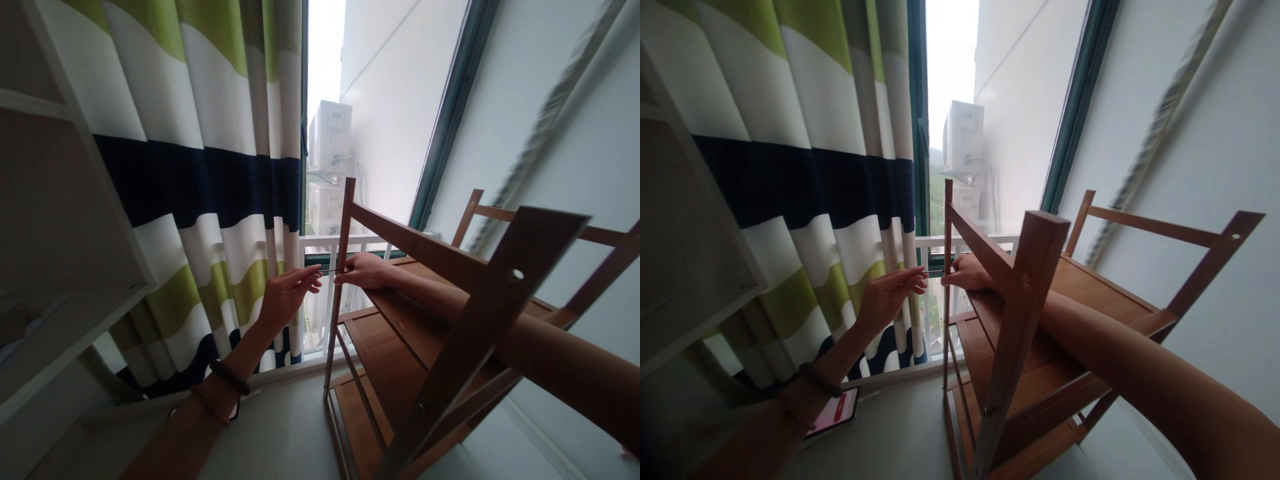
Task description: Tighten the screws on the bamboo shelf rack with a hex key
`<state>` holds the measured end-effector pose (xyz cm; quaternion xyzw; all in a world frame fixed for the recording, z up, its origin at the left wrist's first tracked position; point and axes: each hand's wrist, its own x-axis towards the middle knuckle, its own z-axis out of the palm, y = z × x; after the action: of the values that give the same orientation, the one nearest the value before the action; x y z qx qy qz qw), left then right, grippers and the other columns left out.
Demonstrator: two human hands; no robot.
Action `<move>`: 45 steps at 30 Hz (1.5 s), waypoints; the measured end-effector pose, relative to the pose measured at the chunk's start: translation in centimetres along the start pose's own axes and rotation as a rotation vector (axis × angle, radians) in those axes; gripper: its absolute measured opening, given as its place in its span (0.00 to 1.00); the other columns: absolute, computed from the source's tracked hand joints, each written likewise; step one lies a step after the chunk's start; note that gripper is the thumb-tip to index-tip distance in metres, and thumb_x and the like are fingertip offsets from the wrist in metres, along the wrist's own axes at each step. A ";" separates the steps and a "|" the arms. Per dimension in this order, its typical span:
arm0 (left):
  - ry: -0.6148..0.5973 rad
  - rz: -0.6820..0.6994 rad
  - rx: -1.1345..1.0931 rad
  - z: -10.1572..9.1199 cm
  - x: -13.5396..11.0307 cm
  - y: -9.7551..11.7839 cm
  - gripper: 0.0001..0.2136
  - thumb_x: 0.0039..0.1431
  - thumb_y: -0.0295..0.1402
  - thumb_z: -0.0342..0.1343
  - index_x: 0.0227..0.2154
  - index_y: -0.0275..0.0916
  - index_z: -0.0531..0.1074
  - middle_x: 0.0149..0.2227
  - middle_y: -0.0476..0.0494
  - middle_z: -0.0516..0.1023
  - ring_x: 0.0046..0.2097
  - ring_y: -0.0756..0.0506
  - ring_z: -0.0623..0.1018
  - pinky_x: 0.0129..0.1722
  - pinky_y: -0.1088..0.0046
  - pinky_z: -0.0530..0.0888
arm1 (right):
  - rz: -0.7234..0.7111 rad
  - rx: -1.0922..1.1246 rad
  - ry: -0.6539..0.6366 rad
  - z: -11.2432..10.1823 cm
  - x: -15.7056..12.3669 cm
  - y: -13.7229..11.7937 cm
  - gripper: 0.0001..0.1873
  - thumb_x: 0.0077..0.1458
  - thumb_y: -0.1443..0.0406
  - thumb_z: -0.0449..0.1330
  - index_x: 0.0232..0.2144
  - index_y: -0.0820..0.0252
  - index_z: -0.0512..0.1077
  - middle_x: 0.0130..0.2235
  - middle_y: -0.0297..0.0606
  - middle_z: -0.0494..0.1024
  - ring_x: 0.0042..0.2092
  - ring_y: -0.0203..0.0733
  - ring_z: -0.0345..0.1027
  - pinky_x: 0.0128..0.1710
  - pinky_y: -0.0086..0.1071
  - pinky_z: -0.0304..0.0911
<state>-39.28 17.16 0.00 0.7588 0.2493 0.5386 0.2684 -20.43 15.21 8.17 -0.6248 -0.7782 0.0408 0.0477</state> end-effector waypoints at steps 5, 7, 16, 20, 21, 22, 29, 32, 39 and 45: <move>0.022 -0.380 -0.284 0.2 0.2 1.7 0.17 0.52 0.40 0.55 0.41 0.34 0.72 0.36 0.41 0.79 0.39 0.45 0.78 0.43 0.64 0.74 | -0.008 0.024 0.013 0.4 0.4 0.8 0.25 0.46 0.46 0.53 0.31 0.60 0.76 0.29 0.37 0.74 0.31 0.40 0.66 0.28 0.28 0.54; -0.030 -0.485 -0.414 -0.2 0.6 1.9 0.16 0.52 0.37 0.56 0.42 0.34 0.72 0.38 0.41 0.79 0.41 0.46 0.77 0.45 0.65 0.73 | -0.034 0.016 0.018 0.6 0.6 1.2 0.25 0.46 0.46 0.53 0.31 0.59 0.76 0.29 0.37 0.74 0.32 0.41 0.66 0.28 0.29 0.54; -0.168 -0.288 0.067 -1.5 1.0 2.1 0.13 0.49 0.37 0.58 0.38 0.39 0.75 0.36 0.44 0.79 0.38 0.44 0.77 0.42 0.64 0.74 | -0.034 0.041 0.014 0.8 1.2 1.6 0.26 0.44 0.45 0.55 0.30 0.61 0.76 0.30 0.39 0.74 0.32 0.42 0.66 0.28 0.29 0.55; -0.152 -0.019 0.298 -1.1 0.9 2.4 0.09 0.51 0.35 0.56 0.35 0.42 0.76 0.41 0.45 0.77 0.46 0.44 0.74 0.50 0.63 0.68 | -0.046 0.049 0.013 0.6 1.0 1.3 0.25 0.45 0.47 0.54 0.32 0.60 0.76 0.30 0.38 0.74 0.33 0.42 0.66 0.28 0.29 0.56; -0.147 0.007 0.299 -1.0 0.9 2.3 0.08 0.52 0.35 0.56 0.35 0.43 0.76 0.41 0.45 0.77 0.46 0.44 0.73 0.50 0.64 0.67 | -0.048 0.052 0.011 0.6 0.9 1.2 0.24 0.46 0.47 0.54 0.33 0.60 0.76 0.31 0.38 0.74 0.33 0.42 0.66 0.28 0.29 0.56; -0.131 0.010 0.284 -0.9 0.9 2.2 0.08 0.52 0.35 0.56 0.35 0.43 0.76 0.41 0.45 0.76 0.46 0.45 0.73 0.50 0.64 0.68 | -0.050 0.056 0.010 0.5 0.8 1.2 0.24 0.46 0.47 0.54 0.33 0.60 0.76 0.31 0.38 0.74 0.33 0.42 0.66 0.28 0.29 0.56; -0.072 -0.480 -0.188 -0.5 0.8 1.0 0.14 0.52 0.42 0.54 0.36 0.38 0.74 0.26 0.49 0.67 0.28 0.52 0.68 0.31 0.74 0.70 | -0.044 0.068 0.001 0.5 0.7 1.0 0.23 0.45 0.49 0.55 0.31 0.62 0.76 0.30 0.40 0.74 0.32 0.41 0.66 0.27 0.29 0.56; -0.145 -0.681 -0.442 -0.8 1.2 0.6 0.14 0.52 0.41 0.55 0.36 0.35 0.73 0.23 0.51 0.65 0.25 0.55 0.66 0.27 0.78 0.68 | -0.052 0.059 0.006 0.6 0.9 1.3 0.24 0.45 0.48 0.55 0.31 0.61 0.76 0.30 0.39 0.74 0.32 0.41 0.66 0.27 0.29 0.56; -0.414 -0.865 -0.497 -2.4 3.5 0.7 0.11 0.51 0.36 0.58 0.30 0.31 0.74 0.28 0.44 0.74 0.27 0.54 0.72 0.25 0.81 0.71 | -0.093 0.048 0.027 1.1 1.6 2.1 0.23 0.44 0.46 0.54 0.28 0.58 0.75 0.27 0.36 0.73 0.30 0.39 0.66 0.26 0.28 0.54; -0.226 -0.405 -0.072 -1.8 3.4 1.6 0.11 0.49 0.35 0.59 0.35 0.36 0.76 0.29 0.45 0.78 0.29 0.49 0.76 0.32 0.71 0.75 | -0.074 0.038 0.034 1.2 1.6 2.2 0.24 0.43 0.46 0.54 0.28 0.58 0.75 0.27 0.35 0.73 0.30 0.40 0.66 0.26 0.28 0.53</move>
<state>-39.82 18.50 3.96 0.7388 0.3454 0.3941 0.4239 -18.79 17.26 6.75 -0.5953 -0.7989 0.0430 0.0742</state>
